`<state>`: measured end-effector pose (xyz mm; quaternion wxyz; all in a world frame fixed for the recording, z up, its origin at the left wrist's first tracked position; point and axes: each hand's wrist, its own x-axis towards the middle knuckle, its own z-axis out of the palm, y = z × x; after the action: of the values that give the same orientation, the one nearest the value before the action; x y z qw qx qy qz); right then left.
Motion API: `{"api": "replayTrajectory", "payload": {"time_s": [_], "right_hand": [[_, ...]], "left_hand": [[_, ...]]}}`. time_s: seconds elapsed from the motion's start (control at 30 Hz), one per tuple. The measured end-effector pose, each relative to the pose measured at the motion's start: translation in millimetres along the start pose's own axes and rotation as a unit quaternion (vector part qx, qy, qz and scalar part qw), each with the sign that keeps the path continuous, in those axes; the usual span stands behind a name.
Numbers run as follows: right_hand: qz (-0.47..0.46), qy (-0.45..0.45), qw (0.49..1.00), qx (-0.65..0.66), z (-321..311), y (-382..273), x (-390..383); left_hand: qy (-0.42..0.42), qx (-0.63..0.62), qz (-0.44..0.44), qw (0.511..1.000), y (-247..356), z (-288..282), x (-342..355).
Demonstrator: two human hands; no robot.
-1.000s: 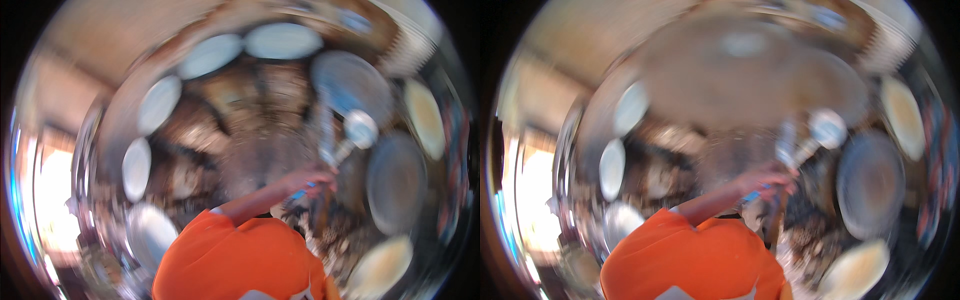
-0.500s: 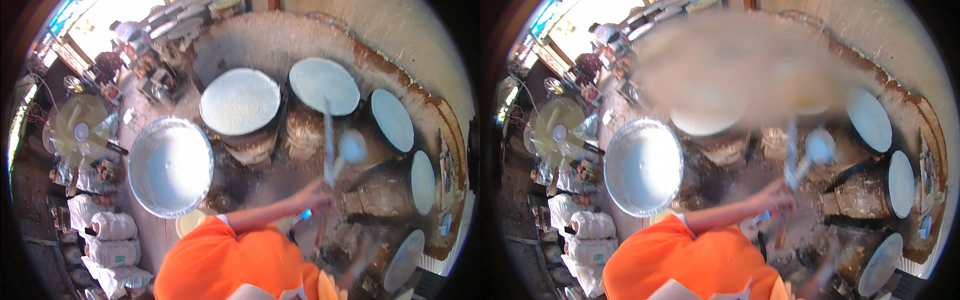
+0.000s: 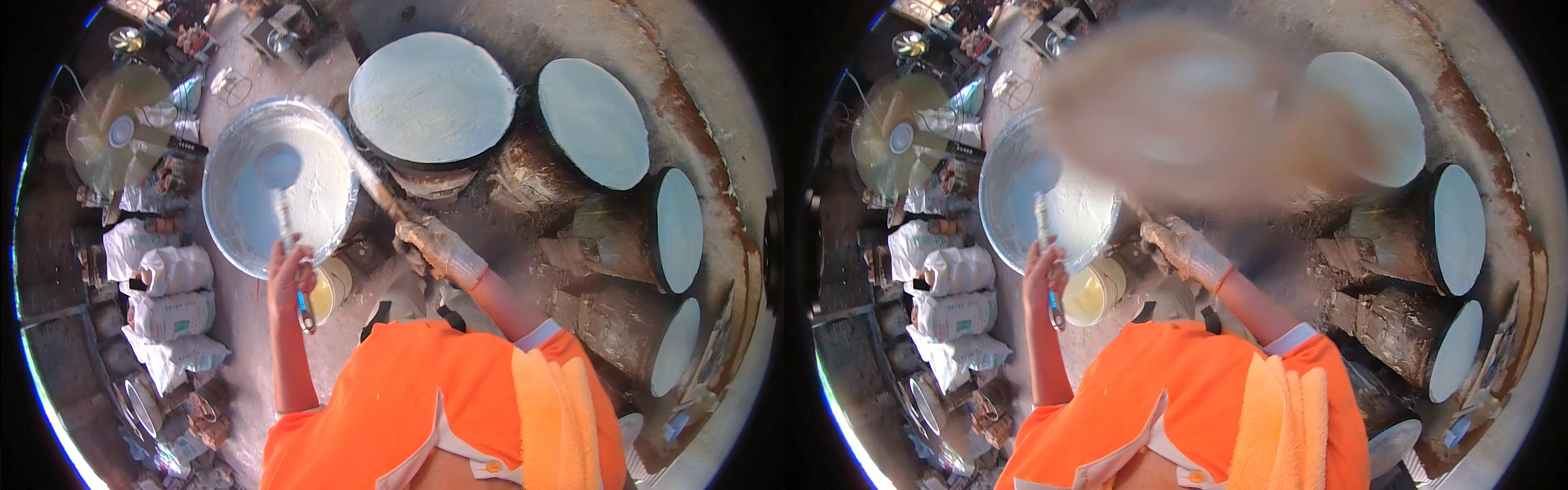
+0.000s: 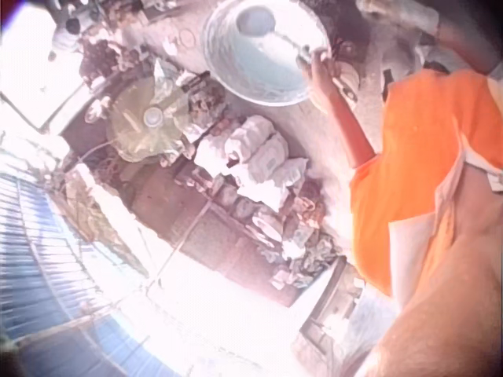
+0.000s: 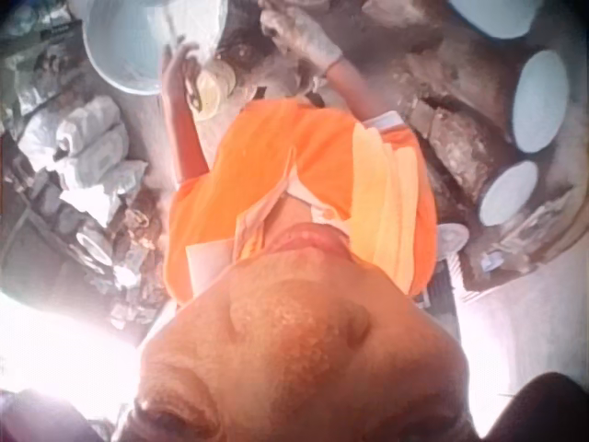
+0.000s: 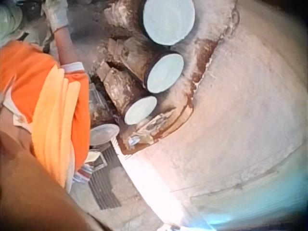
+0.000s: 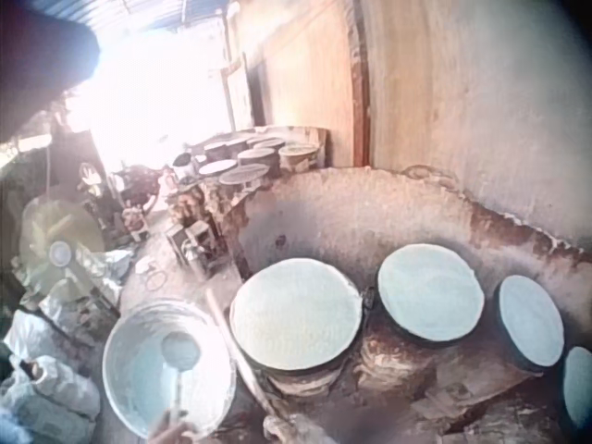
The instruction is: The person scoops batter from a large bowl and pours it onto hot circular pans. They use a ladle to spread the batter into thin, round crepes. The person flips the crepes with a spatula and removes the cooked ones to a stack.
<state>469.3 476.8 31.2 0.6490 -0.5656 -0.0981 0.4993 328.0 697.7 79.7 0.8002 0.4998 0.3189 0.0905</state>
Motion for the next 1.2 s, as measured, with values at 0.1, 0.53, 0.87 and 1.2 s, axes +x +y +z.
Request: {"api": "replayTrajectory", "payload": {"time_s": [0.1, 0.53, 0.87, 1.2], "right_hand": [[0.237, -0.055, 0.962, 0.128, 33, -8, 30], [0.13, 0.029, 0.956, -0.261, 56, 84, 159], [-0.122, -0.101, 0.601, -0.783, -8, -18, 178], [-0.407, 0.0, 0.628, -0.663, 38, -139, 150]], "left_hand": [[0.065, -0.008, 0.019, 0.998, -4, -52, 5], [0.088, 0.049, -0.141, 0.985, -172, -136, 188], [-0.055, -0.198, -0.107, 0.973, -58, -103, 155], [-0.086, -0.12, 0.041, 0.988, 117, -100, 92]]}}
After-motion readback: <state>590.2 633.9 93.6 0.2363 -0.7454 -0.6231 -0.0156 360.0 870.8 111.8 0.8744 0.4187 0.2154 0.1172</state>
